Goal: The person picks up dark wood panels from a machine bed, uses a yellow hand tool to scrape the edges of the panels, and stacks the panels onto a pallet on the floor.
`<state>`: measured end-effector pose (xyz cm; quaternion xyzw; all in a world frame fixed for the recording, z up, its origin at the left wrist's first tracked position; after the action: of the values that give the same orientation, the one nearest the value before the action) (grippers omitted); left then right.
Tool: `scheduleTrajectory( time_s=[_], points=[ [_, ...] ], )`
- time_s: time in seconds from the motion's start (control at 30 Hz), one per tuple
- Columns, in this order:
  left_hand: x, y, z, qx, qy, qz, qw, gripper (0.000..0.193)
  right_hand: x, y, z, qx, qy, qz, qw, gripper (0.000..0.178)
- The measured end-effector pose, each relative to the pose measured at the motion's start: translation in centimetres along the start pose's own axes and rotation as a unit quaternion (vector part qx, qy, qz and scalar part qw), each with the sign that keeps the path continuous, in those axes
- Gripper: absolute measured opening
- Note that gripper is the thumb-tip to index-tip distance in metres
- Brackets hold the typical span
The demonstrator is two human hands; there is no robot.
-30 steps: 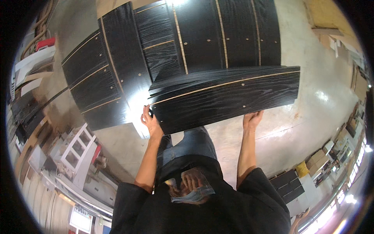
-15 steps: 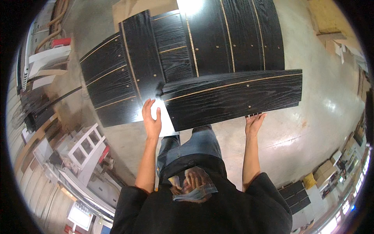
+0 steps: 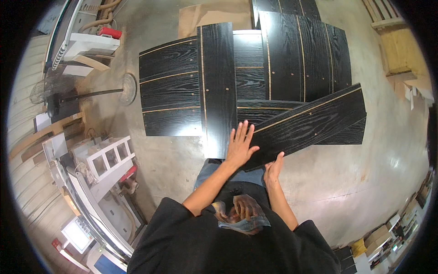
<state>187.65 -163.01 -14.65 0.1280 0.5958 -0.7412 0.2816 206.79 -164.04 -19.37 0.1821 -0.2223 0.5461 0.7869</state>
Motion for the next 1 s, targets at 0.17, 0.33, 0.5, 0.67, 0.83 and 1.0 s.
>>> scheduleTrajectory(
  time_s=[0.17,0.33,0.5,0.67,0.83,1.0],
  points=[
    [-0.3,-2.2,5.0,-0.073,-0.004,0.054,0.996,0.093,-0.7,0.4,2.3,-0.125,-0.217,0.099,0.963,0.049],
    [6.1,-6.4,9.4,0.054,-0.176,0.213,0.960,0.097,-2.9,3.4,5.7,-0.130,-0.331,0.299,0.885,0.049],
    [15.0,-10.0,14.2,-0.122,-0.205,0.366,0.900,0.070,-6.8,12.1,9.6,0.001,-0.377,0.355,0.855,0.047],
    [22.1,-13.1,17.1,-0.309,-0.306,0.314,0.844,0.065,-10.3,23.0,9.3,0.121,-0.385,0.412,0.817,0.048],
    [27.6,-13.1,17.4,-0.338,-0.324,0.264,0.843,0.064,-15.0,27.9,6.8,0.152,-0.340,0.470,0.800,0.048],
    [31.6,-10.3,16.0,-0.294,-0.309,0.287,0.858,0.065,-14.4,26.9,8.6,0.108,-0.358,0.586,0.719,0.038]
  ],
)
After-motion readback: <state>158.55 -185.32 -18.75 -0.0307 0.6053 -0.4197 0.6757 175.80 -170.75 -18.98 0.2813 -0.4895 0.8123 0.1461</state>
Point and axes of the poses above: each hand's wrist, its own z-axis away from the middle knuckle, its own y-axis out of the palm, x = y × z, the point moved 6 cm from there along -z, towards the middle knuckle, and after that the axes turned 3 degrees about z, right-handed, at the moved point
